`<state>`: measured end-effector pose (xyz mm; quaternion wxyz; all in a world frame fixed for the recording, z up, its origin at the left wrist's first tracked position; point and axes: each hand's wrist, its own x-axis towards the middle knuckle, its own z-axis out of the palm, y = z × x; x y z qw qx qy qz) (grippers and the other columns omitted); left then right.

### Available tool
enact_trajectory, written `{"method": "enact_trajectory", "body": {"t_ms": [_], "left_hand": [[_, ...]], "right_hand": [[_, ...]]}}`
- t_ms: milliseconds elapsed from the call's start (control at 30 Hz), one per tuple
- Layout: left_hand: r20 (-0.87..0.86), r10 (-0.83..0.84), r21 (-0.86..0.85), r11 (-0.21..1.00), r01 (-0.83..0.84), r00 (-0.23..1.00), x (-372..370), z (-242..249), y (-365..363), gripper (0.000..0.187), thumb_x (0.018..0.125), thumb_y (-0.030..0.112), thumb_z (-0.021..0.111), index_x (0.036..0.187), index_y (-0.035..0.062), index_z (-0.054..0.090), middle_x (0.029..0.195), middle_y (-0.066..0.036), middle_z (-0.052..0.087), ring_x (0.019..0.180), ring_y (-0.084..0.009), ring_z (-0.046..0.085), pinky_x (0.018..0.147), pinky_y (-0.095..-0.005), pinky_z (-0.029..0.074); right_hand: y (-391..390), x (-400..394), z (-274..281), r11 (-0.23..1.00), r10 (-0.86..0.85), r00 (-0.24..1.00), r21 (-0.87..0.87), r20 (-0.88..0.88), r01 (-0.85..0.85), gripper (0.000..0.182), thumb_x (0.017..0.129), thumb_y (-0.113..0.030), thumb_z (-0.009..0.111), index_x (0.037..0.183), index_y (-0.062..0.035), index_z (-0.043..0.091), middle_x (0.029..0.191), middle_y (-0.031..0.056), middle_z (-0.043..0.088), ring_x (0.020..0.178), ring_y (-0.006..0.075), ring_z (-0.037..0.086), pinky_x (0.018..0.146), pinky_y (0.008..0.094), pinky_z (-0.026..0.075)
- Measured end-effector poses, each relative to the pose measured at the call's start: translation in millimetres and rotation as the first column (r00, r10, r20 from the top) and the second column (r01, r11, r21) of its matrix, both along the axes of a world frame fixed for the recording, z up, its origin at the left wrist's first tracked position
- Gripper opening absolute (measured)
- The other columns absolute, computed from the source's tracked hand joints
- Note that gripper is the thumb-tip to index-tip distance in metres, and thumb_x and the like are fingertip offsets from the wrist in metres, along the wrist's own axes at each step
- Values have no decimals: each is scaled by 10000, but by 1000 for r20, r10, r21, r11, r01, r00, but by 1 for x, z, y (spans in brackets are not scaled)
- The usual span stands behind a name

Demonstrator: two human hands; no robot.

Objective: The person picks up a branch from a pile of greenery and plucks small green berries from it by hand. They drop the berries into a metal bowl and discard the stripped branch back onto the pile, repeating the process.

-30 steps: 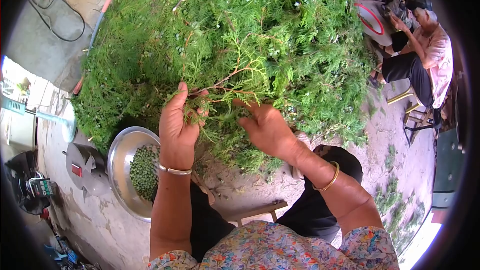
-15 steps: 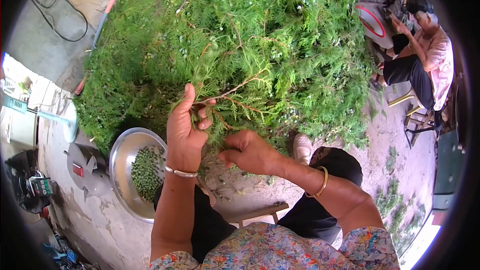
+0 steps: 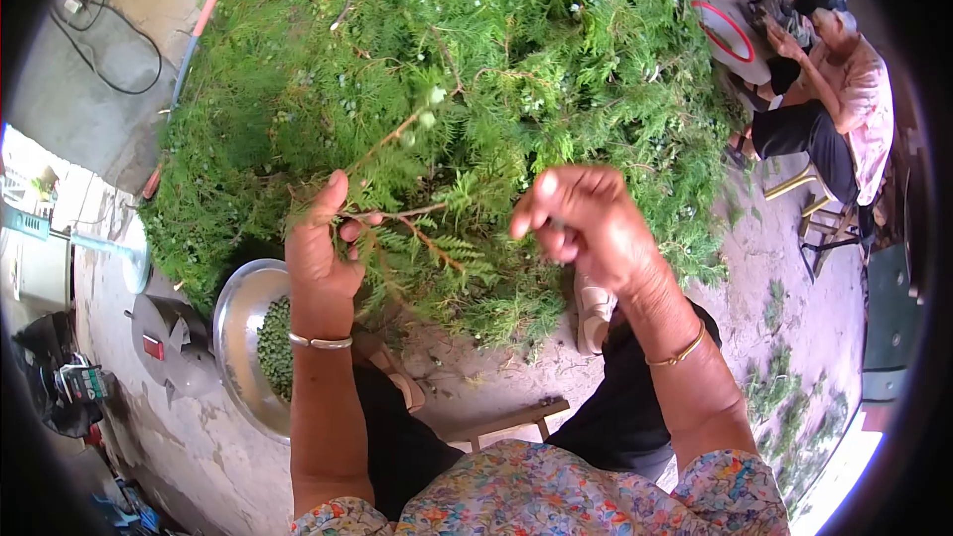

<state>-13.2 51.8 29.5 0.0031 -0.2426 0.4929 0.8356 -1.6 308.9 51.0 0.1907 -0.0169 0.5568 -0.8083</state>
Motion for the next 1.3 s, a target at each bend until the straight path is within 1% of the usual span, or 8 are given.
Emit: {"method": "enact_trajectory", "body": {"t_ms": [67,167,400,533,667,867,1067,1300], "left_hand": [[-62,-57,49,997,60,996,2,1,4,183,825,244,650,925,95,613,762,-11,621,520,-73,478,453,-211,371],[-4,-60,48,997,60,998,0,-2,4,167,806,216,653,908,93,605,747,-28,622,471,-85,506,383,-197,406],[130,-177,-1,984,179,976,4,0,12,143,783,175,652,860,93,564,662,-20,571,426,-60,460,313,-191,357],[166,-184,29,983,182,969,2,1,12,151,774,133,643,885,88,550,652,3,532,436,-43,399,345,-198,334],[120,-176,75,983,168,977,0,-7,8,157,775,118,632,900,85,543,665,2,537,446,-38,406,365,-198,351],[110,-212,75,976,204,971,2,-6,4,174,772,107,638,915,71,546,673,5,541,454,-40,409,397,-194,352],[139,-204,-102,970,219,969,4,-2,13,126,759,116,674,834,61,589,713,1,567,452,-42,391,458,-206,372],[127,-197,-179,959,218,972,7,-5,20,151,736,111,703,832,24,625,749,-25,578,516,-79,445,456,-199,370]], "right_hand": [[9,-12,-6,963,-208,971,147,-118,224,301,884,-295,593,772,-17,608,715,81,626,469,63,427,416,187,329],[4,-16,-2,932,-244,964,248,-107,263,336,863,-348,613,781,-22,614,719,67,626,494,66,445,445,187,358],[-12,-8,-16,981,63,996,185,-56,-52,380,849,-357,635,921,16,629,700,4,573,604,72,520,492,203,412],[-15,-9,-11,999,-16,998,51,61,12,332,854,-314,637,890,16,624,757,58,623,606,74,529,475,198,410],[-18,-8,-11,988,-105,993,115,52,98,313,874,-274,619,843,37,608,697,45,602,575,74,528,461,202,419],[-23,-7,-15,985,35,999,167,41,-41,217,813,-165,646,864,44,618,731,59,628,587,73,538,462,204,418],[-27,-7,-19,991,131,974,-10,187,-132,243,781,-109,642,960,45,587,750,77,638,591,72,533,472,178,375],[-33,-2,-14,966,77,988,236,131,-106,160,782,-137,572,792,4,646,669,38,626,563,66,538,492,194,430]]}}
